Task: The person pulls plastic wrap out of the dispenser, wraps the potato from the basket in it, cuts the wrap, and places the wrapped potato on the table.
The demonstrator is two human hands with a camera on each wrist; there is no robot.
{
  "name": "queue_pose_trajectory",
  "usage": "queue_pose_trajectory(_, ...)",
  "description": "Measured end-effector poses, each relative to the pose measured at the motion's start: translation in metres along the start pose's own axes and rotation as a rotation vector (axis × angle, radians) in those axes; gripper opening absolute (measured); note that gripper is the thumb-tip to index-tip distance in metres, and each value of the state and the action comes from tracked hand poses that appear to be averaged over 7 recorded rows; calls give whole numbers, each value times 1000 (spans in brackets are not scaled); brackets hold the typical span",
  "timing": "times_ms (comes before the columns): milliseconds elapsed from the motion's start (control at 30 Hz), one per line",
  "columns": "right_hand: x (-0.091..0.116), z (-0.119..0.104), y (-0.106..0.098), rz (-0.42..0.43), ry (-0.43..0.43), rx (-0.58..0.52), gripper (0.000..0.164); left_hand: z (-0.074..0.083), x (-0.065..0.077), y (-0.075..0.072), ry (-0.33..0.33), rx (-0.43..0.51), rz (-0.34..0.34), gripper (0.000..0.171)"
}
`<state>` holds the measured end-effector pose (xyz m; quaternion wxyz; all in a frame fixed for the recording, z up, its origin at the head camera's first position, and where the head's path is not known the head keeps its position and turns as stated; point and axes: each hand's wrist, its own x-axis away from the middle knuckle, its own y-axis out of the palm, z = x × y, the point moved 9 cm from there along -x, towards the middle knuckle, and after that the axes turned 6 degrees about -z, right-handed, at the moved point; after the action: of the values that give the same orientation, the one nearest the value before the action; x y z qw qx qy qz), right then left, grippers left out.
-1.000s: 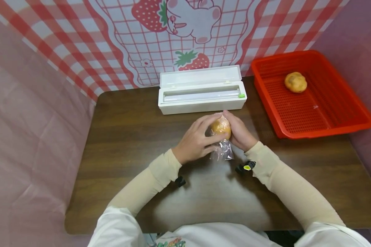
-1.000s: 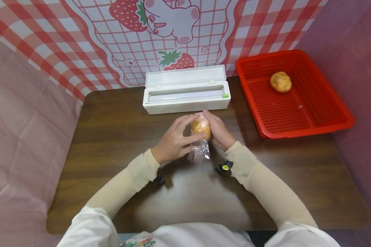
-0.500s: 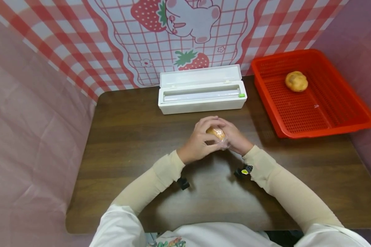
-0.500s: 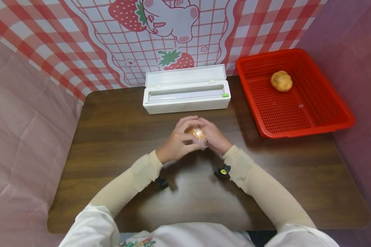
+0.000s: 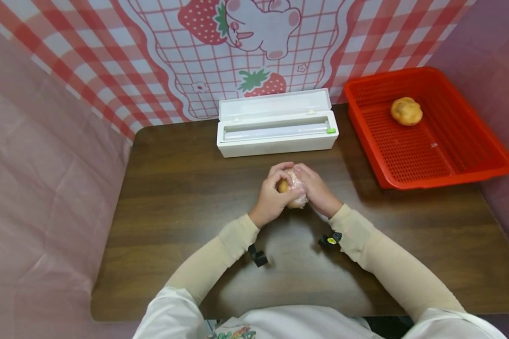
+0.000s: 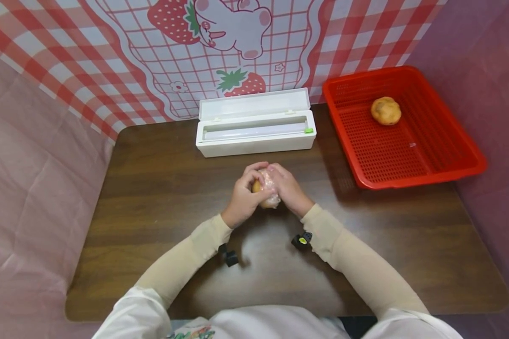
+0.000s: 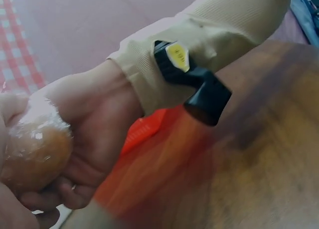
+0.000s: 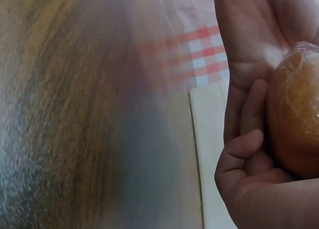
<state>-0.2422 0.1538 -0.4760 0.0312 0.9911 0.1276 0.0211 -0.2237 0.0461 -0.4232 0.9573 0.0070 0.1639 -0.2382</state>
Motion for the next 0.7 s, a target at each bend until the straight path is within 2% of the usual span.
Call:
queue_pose_trajectory(167, 0, 1, -2, 22, -24, 48, 40, 4, 3, 5, -3, 32, 81, 23)
queue_pose_trajectory(300, 0, 5, -3, 35, -2, 65, 42, -10, 1, 4, 5, 36, 140, 20)
queue_pose_trajectory(367, 0, 7, 0, 26, 3, -5, 44, -21, 0, 2, 5, 33, 170, 17)
queue_pose_trajectory(467, 3, 7, 8, -19, -16, -171, 51, -34, 0, -2, 12, 19, 220, 12)
queue_pose_trajectory(533, 6, 4, 14, -36, -42, -256, 56, -34, 0, -3, 28, -9, 243, 11)
queue_pose_trajectory(567, 8, 2, 15, -30, -64, -264, 57, -33, 0, -3, 41, -36, 244, 10)
queue_pose_trajectory(700, 14, -7, 9, 94, -178, -125, 52, -19, -1, 4, 117, -182, 231, 10)
